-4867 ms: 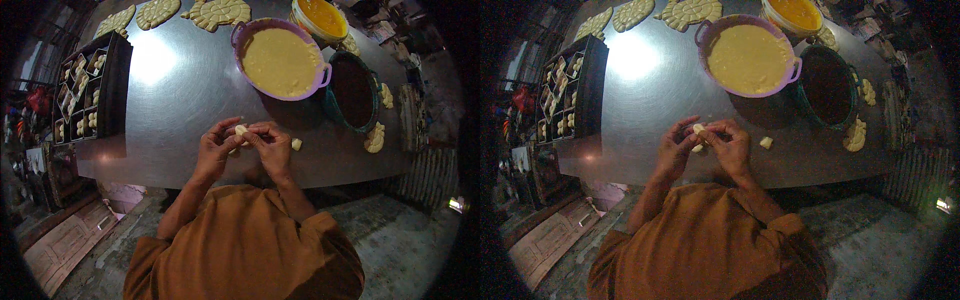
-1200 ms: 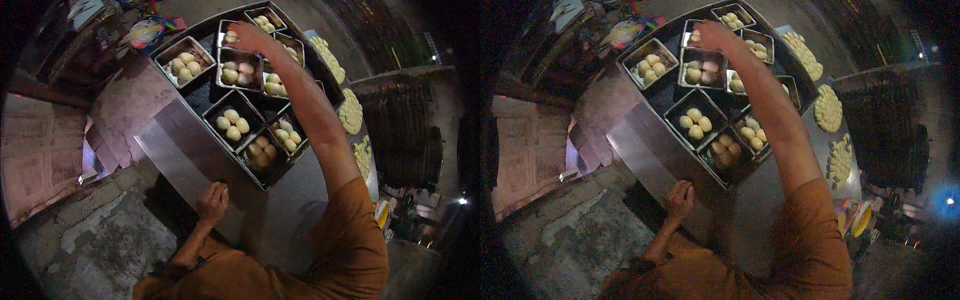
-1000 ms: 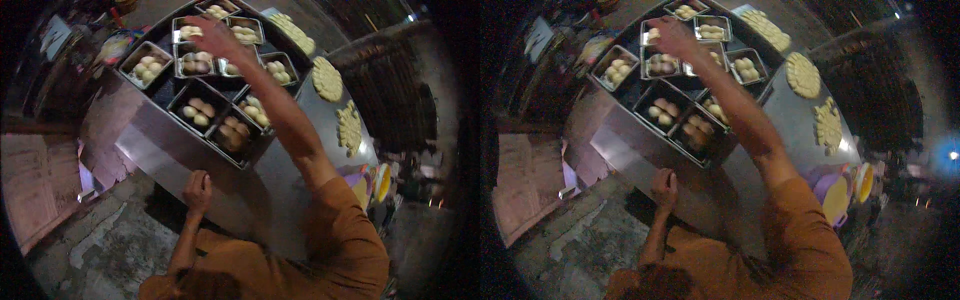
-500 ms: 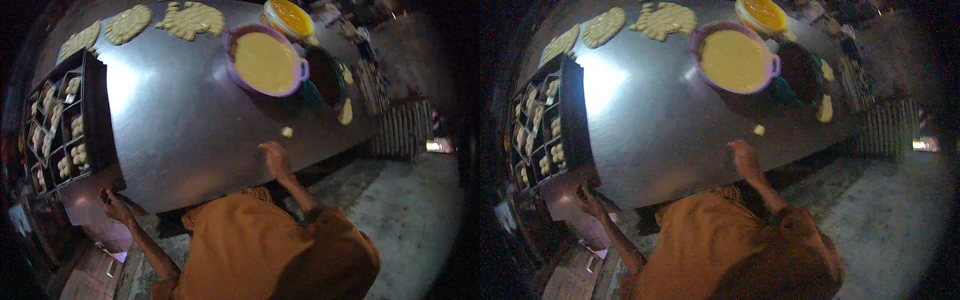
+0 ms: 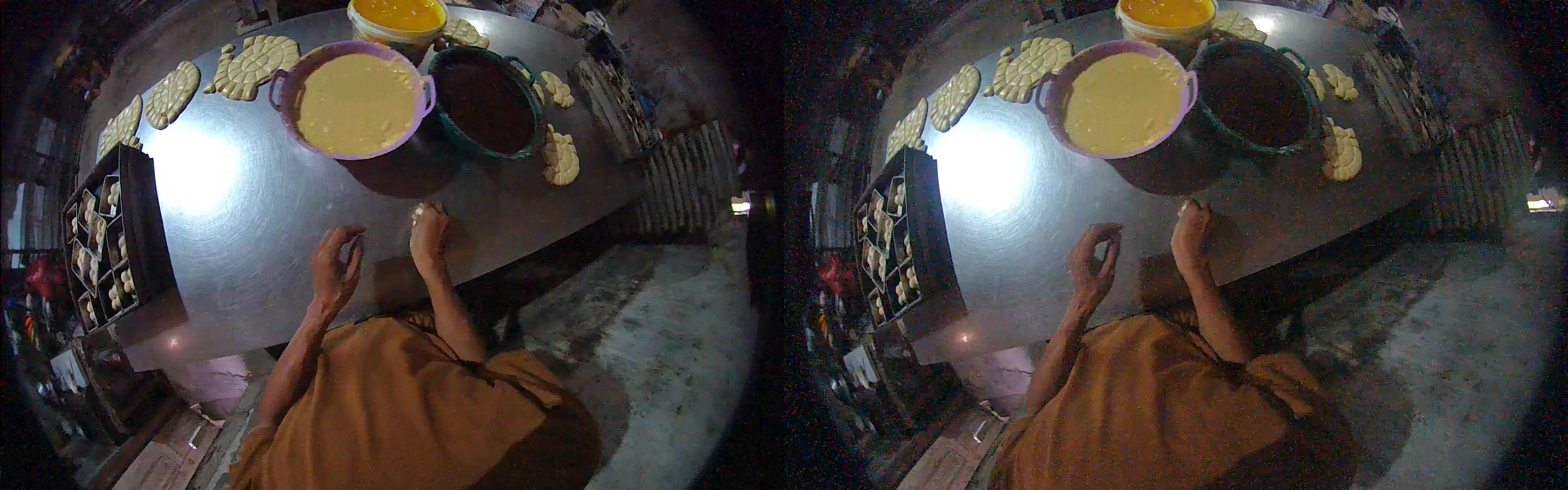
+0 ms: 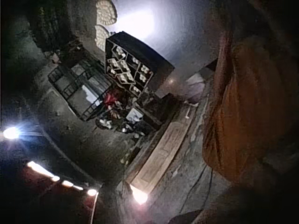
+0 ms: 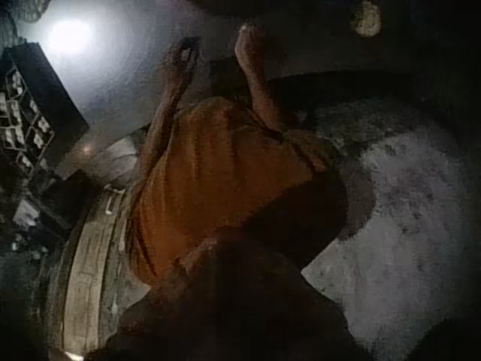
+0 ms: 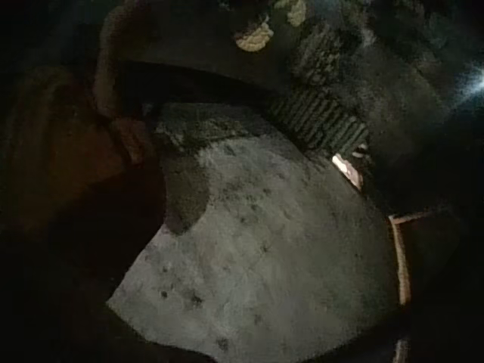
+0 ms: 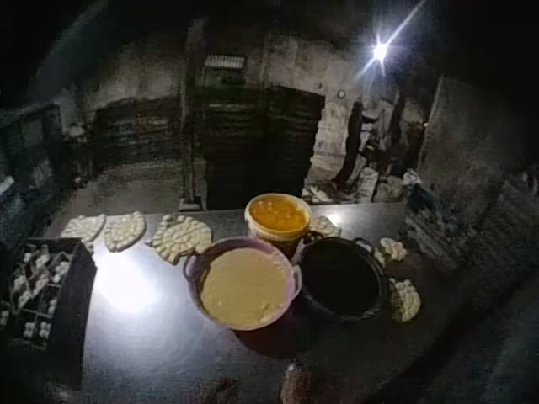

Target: The person prepares dough for baking by hand-dipping small pieces into liquid and paste mixtures, folding them, and placing the shaped dough into metal molds on the table.

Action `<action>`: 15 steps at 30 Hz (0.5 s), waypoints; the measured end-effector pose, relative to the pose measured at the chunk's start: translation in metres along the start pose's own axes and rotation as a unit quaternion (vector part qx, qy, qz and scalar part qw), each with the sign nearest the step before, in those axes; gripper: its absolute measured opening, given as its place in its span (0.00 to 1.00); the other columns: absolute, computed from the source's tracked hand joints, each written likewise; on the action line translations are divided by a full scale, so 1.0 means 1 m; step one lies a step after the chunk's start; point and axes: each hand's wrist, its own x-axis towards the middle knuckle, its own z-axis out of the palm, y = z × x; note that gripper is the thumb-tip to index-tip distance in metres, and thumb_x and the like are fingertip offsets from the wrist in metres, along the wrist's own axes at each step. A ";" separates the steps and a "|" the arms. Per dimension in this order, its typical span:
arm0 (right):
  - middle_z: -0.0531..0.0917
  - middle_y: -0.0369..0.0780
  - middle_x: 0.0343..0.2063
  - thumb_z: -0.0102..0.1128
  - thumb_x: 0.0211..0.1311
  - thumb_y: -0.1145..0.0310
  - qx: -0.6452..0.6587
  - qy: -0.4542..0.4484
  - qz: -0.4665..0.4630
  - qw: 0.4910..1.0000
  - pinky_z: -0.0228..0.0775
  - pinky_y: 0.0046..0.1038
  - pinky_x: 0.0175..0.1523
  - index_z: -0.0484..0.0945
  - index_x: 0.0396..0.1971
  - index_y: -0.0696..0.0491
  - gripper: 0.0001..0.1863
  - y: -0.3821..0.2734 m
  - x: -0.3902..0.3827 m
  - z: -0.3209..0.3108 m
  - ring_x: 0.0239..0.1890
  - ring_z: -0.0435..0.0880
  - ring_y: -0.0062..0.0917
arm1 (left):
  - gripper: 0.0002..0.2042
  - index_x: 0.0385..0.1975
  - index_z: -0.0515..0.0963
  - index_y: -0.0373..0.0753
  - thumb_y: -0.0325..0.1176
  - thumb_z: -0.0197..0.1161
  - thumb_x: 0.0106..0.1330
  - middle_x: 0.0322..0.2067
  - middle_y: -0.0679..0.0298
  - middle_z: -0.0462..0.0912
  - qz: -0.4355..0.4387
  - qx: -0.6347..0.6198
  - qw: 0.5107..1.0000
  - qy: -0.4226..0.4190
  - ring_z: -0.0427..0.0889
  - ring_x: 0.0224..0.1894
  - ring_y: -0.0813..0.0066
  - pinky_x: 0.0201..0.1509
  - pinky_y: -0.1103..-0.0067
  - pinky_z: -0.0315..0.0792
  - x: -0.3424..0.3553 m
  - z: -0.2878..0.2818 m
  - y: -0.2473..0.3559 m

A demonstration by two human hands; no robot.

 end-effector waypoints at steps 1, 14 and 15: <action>0.79 0.40 0.29 0.54 0.65 0.68 -0.063 0.063 -0.070 0.994 0.69 0.31 0.39 0.76 0.44 0.61 0.13 -0.004 0.000 -0.004 0.35 0.79 0.28 | 0.09 0.41 0.79 0.34 0.20 0.60 0.62 0.38 0.55 0.83 0.009 -0.002 1.000 -0.001 0.83 0.41 0.62 0.46 0.75 0.75 0.004 0.007 0.004; 0.78 0.34 0.41 0.57 0.69 0.59 0.727 -0.197 0.195 0.627 0.71 0.26 0.45 0.74 0.42 0.53 0.13 -0.072 -0.047 -0.077 0.43 0.76 0.20 | 0.08 0.39 0.80 0.36 0.28 0.65 0.62 0.36 0.55 0.84 0.208 0.127 0.969 -0.030 0.84 0.36 0.62 0.38 0.72 0.77 0.051 0.046 0.093; 0.77 0.35 0.44 0.55 0.70 0.57 0.725 -0.221 0.179 0.628 0.71 0.27 0.48 0.72 0.44 0.53 0.15 -0.073 -0.053 -0.073 0.46 0.76 0.21 | 0.08 0.38 0.80 0.37 0.29 0.66 0.61 0.35 0.56 0.84 0.264 0.180 0.947 -0.026 0.84 0.34 0.61 0.36 0.72 0.76 0.052 0.047 0.095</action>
